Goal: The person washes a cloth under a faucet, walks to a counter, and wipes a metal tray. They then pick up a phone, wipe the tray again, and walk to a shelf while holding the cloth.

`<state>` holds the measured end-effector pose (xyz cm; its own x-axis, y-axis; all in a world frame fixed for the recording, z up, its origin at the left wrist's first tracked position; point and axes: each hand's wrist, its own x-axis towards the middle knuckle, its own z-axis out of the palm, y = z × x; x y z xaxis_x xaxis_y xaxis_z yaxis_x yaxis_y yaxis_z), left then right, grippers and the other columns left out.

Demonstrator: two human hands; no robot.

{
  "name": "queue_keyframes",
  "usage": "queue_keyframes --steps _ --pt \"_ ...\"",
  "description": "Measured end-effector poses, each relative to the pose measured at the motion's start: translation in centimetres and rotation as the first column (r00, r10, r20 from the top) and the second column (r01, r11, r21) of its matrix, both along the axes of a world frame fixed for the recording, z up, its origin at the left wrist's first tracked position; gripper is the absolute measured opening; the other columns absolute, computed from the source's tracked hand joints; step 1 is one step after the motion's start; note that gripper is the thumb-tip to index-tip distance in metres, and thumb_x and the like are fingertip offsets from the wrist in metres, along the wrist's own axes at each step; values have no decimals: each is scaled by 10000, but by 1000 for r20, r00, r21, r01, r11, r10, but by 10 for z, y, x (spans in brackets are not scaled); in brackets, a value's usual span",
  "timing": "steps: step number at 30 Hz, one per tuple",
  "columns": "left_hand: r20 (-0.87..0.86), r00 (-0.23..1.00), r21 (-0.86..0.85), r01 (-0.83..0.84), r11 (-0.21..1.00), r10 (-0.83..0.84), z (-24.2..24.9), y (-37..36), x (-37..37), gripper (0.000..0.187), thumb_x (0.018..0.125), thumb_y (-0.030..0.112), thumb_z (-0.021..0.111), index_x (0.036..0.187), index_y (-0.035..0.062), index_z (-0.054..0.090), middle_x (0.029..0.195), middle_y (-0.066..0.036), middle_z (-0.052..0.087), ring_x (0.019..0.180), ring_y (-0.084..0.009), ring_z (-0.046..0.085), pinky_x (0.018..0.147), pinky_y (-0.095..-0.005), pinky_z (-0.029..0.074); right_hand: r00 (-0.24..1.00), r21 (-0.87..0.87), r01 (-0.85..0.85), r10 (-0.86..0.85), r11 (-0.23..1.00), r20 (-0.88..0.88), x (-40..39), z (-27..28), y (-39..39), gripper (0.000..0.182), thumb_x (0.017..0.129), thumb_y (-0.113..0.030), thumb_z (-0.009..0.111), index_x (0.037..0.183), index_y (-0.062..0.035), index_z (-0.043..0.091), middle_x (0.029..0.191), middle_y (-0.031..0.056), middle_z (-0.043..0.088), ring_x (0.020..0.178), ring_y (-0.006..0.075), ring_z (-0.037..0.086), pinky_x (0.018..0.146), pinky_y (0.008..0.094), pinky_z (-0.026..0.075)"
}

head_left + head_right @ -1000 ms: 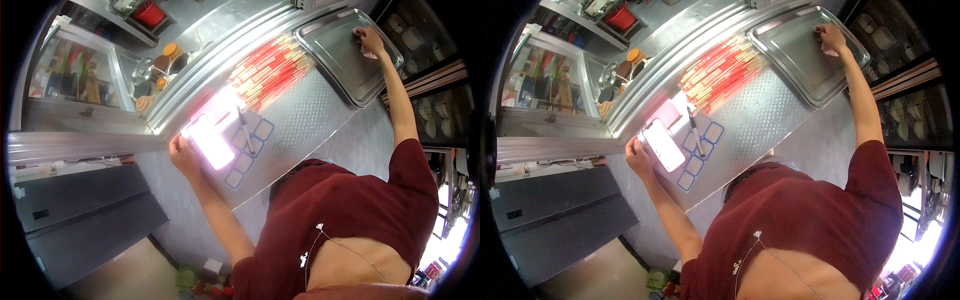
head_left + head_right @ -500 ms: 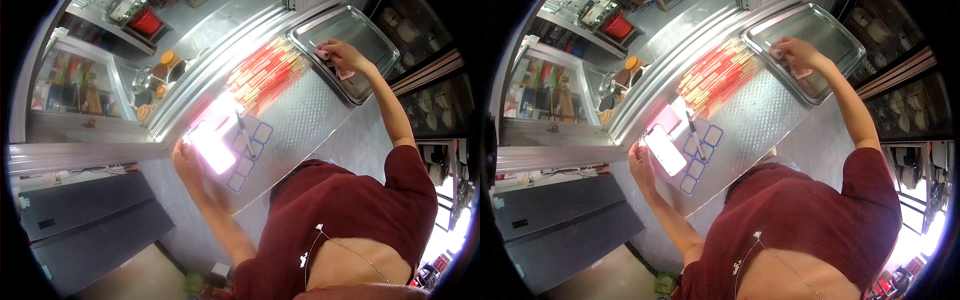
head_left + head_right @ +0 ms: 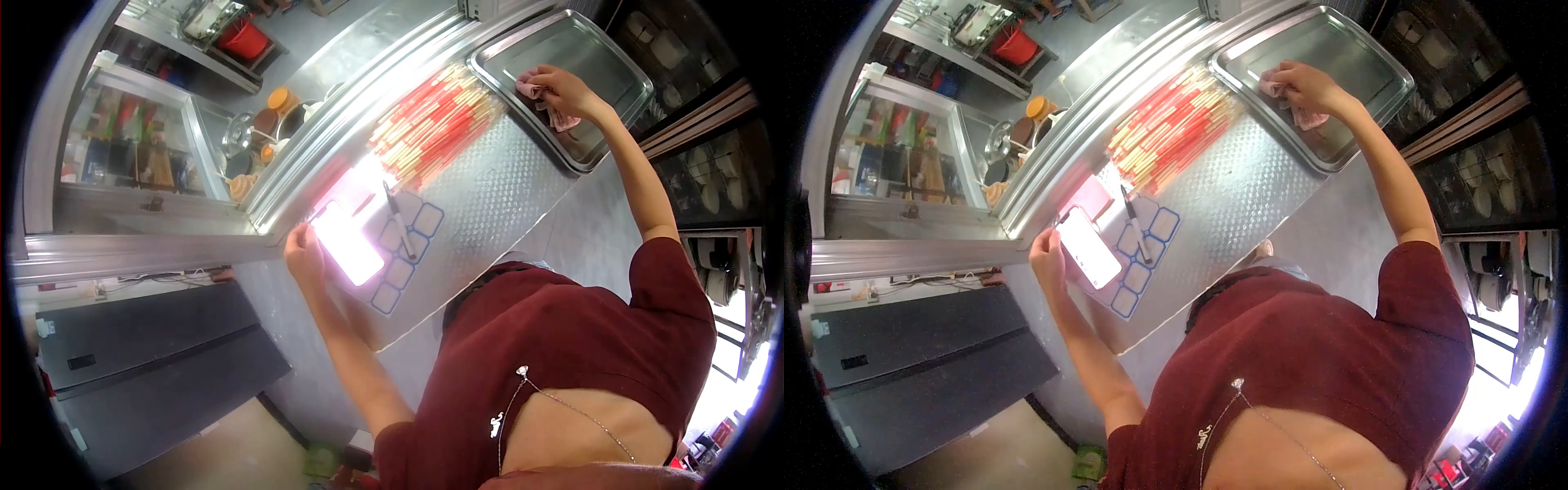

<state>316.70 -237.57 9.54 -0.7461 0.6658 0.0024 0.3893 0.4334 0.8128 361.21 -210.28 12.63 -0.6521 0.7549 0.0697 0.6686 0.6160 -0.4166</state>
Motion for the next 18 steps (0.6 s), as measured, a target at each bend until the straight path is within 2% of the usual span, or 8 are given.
queue_keyframes --steps 3,6,9,12,15,18 --pt "-5 999 25 -31 999 31 0 2 3 250 808 161 550 958 -24 627 877 -154 639 871 -241 596 817 -315 439 1000 -5 8 -8 1000 6 0 0 0 321 734 32 496 1028 -43 602 1070 145 526 997 307 527 858 335 428" --pt "5 1000 40 30 999 -30 -3 -3 -1 292 802 184 580 1004 -26 602 918 -181 613 867 -291 586 806 -344 444 1000 12 -3 3 1000 -9 -1 1 -1 325 734 31 494 1032 -45 602 1069 146 525 995 304 527 858 331 429" --pt "-253 950 -171 141 975 -181 2 -26 16 499 761 277 649 1134 -25 513 1010 -211 559 949 -350 536 850 -398 412 999 31 -2 4 1000 -34 -3 3 -5 328 735 30 493 1036 -46 601 1061 144 525 988 301 529 854 327 430" --pt "-460 762 -327 331 885 -455 16 -53 34 776 697 326 715 1287 -28 356 1137 -218 477 1064 -326 465 907 -394 366 1000 28 0 1 1000 -26 -4 6 -7 329 736 28 494 1039 -45 600 1051 141 527 980 299 530 849 325 431" --pt "-276 796 -337 445 830 -539 32 -58 47 907 620 351 759 1306 -25 300 1187 -225 430 1117 -355 396 947 -431 310 1000 -7 2 -2 1000 -22 -6 3 -2 321 737 22 495 1034 -39 601 1044 139 530 972 299 531 847 324 430" --pt "-318 778 -390 413 823 -541 38 -56 54 917 600 349 764 1291 -37 300 1181 -220 429 1099 -352 401 942 -437 313 1000 -21 -9 8 1000 -24 -6 3 1 310 736 19 497 1023 -32 603 1042 139 533 967 298 532 849 323 427"
